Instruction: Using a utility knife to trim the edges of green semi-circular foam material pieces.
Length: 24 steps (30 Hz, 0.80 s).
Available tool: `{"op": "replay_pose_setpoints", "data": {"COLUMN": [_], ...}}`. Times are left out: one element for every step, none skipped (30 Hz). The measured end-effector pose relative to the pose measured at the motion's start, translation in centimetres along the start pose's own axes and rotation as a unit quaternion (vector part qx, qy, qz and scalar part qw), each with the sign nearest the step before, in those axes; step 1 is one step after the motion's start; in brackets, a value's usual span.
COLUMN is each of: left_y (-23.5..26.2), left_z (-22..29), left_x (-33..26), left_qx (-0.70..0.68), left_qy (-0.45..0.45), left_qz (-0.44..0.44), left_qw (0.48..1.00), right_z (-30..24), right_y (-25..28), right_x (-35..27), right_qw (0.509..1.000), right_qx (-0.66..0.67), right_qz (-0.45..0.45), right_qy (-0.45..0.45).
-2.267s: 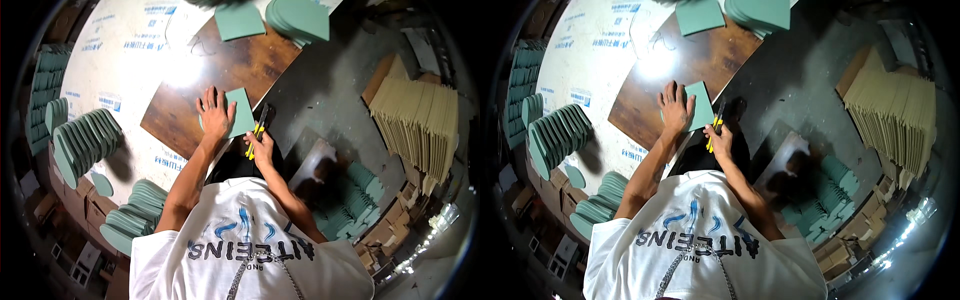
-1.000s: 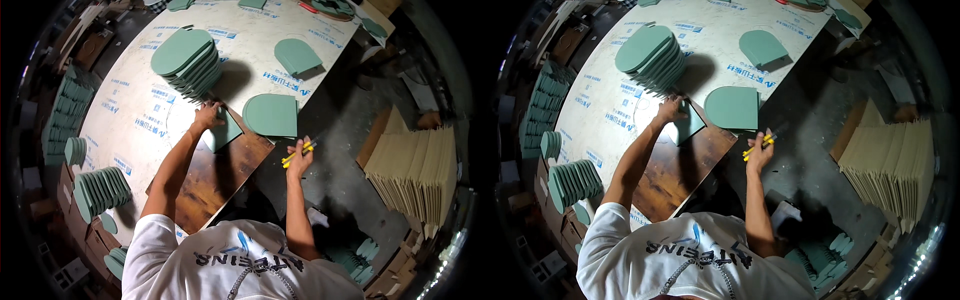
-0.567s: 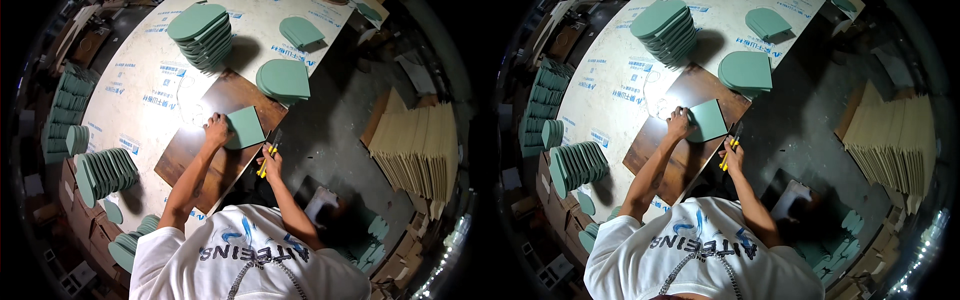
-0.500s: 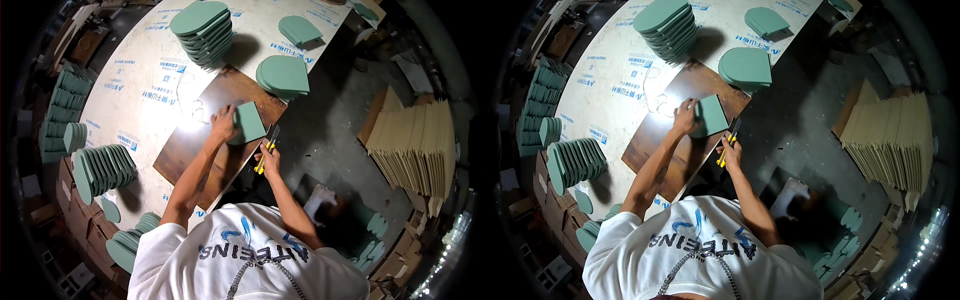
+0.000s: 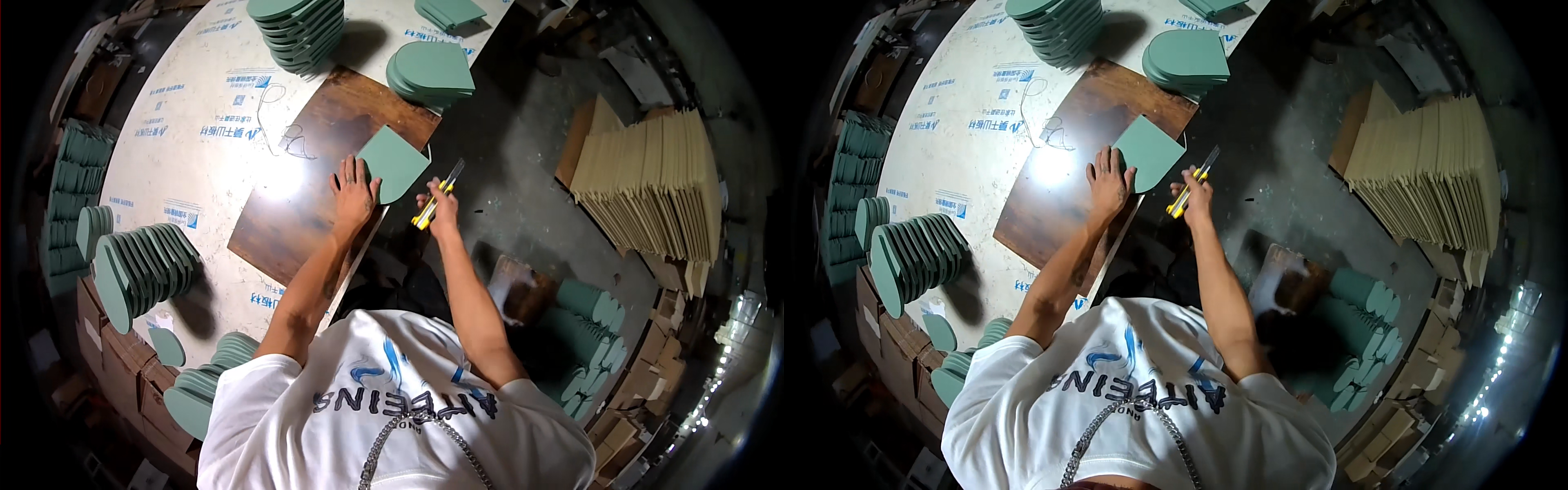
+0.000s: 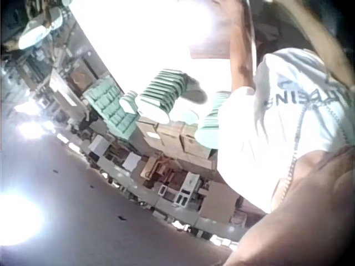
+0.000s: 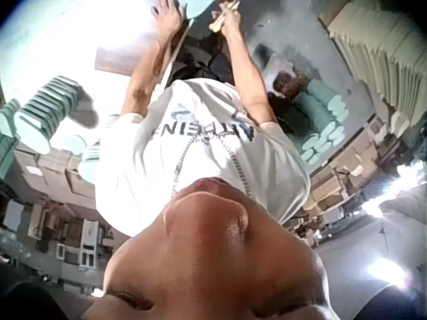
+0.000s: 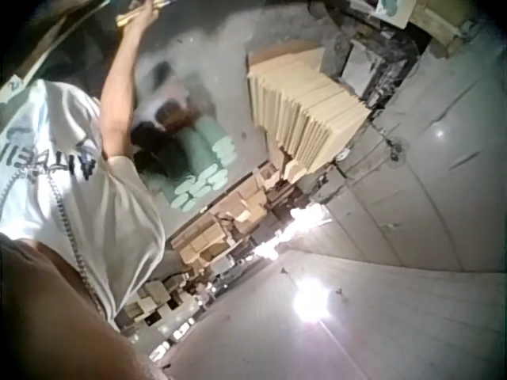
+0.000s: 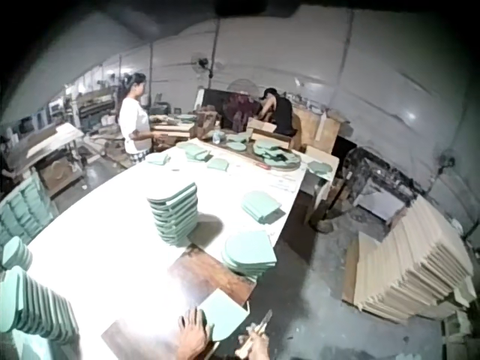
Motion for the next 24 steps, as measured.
{"op": "replay_pose_setpoints", "data": {"left_y": [-0.1, 0.0, 0.2, 0.6, 0.8, 1.1, 1.5, 1.7, 2.3, 2.3, 2.5, 2.8, 2.9, 2.6, 2.3, 2.0, 1.9, 2.0, 2.2, 2.4, 1.9, 2.2, 2.6, 3.2], "left_z": [-0.6, -0.1, -0.3, -0.2, -0.2, -0.2, -0.5, -0.5, -0.2, -0.1, -0.1, 0.3, 0.6, 0.6, 0.5, 0.4, 0.1, -0.4, -0.7, -1.0, -2.0, -2.2, -2.6, -2.5], "left_x": [-0.1, 0.2, 0.1, 0.1, -0.1, 0.1, 0.2, 0.4, 0.5, 0.4, 0.1, 0.2, 0.0, -0.3, -0.8, -1.3, -1.9, -2.3, -2.6, -2.8, -3.2, -3.6, -4.3, -4.7], "left_qx": [0.004, 0.001, 0.006, 0.012, 0.002, 0.005, -0.025, -0.057, -0.05, -0.05, -0.029, -0.009, 0.013, 0.011, 0.045, 0.079, 0.072, 0.071, 0.071, 0.071, 0.064, 0.072, 0.066, 0.061], "left_qy": [0.003, -0.001, -0.016, -0.03, -0.021, -0.016, 0.009, 0.032, 0.035, 0.035, 0.042, 0.047, 0.042, 0.04, 0.015, -0.01, -0.033, -0.034, -0.042, -0.049, -0.032, -0.034, -0.029, -0.025], "left_qz": [-0.002, -0.002, 0.011, 0.024, 0.03, 0.03, 0.023, 0.015, 0.027, 0.022, 0.026, 0.031, 0.019, 0.016, 0.029, 0.043, 0.073, 0.069, 0.077, 0.086, 0.049, 0.039, 0.026, 0.014], "left_qw": [1.0, 1.0, 1.0, 0.999, 0.999, 0.999, 0.999, 0.998, 0.998, 0.998, 0.998, 0.998, 0.999, 0.999, 0.998, 0.996, 0.994, 0.995, 0.994, 0.993, 0.996, 0.996, 0.997, 0.998], "right_z": [-0.7, -0.5, -0.7, -1.0, -1.3, -1.4, -1.5, -1.4, -0.5, 0.2, 1.5, 3.0, 3.5, 3.8, 3.9, 3.7, 3.4, 2.8, 1.9, 0.9, -0.6, -2.3, -3.7, -5.2], "right_y": [-0.7, 0.1, -0.5, -1.6, -2.2, -2.8, -3.6, -3.9, -4.1, -4.4, -4.2, -3.3, -3.1, -2.7, -2.0, -1.0, -0.1, 0.9, 2.0, 3.1, 3.3, 3.2, 2.9, 2.1], "right_x": [1.0, 3.0, 3.5, 3.3, 2.5, 1.3, -0.4, -2.0, -3.7, -5.8, -7.8, -9.0, -10.5, -11.7, -12.3, -12.5, -12.5, -12.2, -11.9, -11.5, -11.7, -11.7, -12.0, -12.4], "right_qw": [1.0, 0.998, 0.996, 0.993, 0.993, 0.992, 0.986, 0.976, 0.964, 0.952, 0.946, 0.936, 0.936, 0.935, 0.936, 0.948, 0.958, 0.968, 0.967, 0.962, 0.946, 0.923, 0.902, 0.88], "right_qx": [0.012, 0.027, 0.004, -0.018, -0.042, -0.043, -0.098, -0.151, -0.189, -0.219, -0.22, -0.251, -0.22, -0.189, -0.19, -0.188, -0.187, -0.172, -0.211, -0.25, -0.31, -0.377, -0.42, -0.462], "right_qz": [-0.02, -0.046, -0.073, -0.101, -0.11, -0.114, -0.136, -0.155, -0.185, -0.21, -0.234, -0.235, -0.257, -0.279, -0.275, -0.239, -0.203, -0.161, -0.132, -0.103, -0.089, -0.079, -0.097, -0.114], "right_qy": [-0.005, -0.039, -0.046, -0.053, -0.016, -0.02, -0.012, -0.002, -0.013, -0.025, -0.045, -0.076, -0.094, -0.112, -0.112, -0.096, -0.08, -0.083, -0.063, -0.043, -0.026, -0.008, -0.008, -0.007]}}
Point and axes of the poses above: each hand's wrist, its own x-axis towards the middle knuckle, its own y-axis out of the back of the hand, z = x × y, the point moved 5 cm from there along x, towards the middle knuckle, and after that the axes turned 4 degrees about y, right-handed, at the moved point
